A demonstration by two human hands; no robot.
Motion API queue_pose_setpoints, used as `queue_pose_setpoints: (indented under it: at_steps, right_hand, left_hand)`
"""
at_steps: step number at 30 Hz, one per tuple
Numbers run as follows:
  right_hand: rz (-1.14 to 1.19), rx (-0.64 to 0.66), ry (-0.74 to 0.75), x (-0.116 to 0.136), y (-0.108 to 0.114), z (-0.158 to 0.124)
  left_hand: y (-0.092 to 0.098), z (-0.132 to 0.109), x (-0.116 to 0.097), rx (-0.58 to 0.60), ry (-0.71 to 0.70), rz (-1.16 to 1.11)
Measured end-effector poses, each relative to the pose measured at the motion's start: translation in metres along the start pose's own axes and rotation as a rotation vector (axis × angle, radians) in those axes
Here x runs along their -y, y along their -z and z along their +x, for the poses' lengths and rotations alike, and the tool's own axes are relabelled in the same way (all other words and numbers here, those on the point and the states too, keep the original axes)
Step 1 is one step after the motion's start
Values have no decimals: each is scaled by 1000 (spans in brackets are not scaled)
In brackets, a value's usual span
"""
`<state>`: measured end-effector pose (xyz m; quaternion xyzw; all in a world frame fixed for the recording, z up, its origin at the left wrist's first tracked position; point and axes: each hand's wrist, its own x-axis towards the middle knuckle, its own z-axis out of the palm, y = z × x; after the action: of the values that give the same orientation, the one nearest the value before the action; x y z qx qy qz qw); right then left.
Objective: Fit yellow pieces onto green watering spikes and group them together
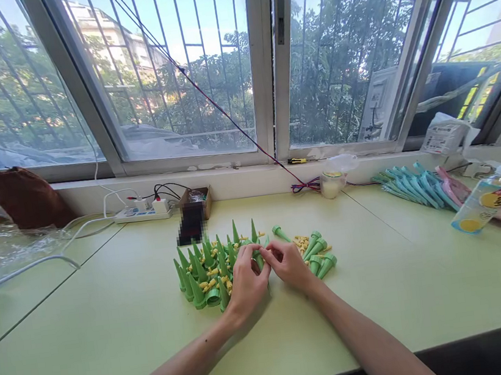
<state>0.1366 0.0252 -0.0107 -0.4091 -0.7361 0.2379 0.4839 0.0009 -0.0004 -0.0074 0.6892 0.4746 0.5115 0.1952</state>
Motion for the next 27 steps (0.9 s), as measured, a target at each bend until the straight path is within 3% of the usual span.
queue_pose_setpoints:
  at_steps: [27]
  right_hand:
    - [-74,29,-5,-9,-2,1]
  left_hand:
    - [-2,0,3,45,-15,4]
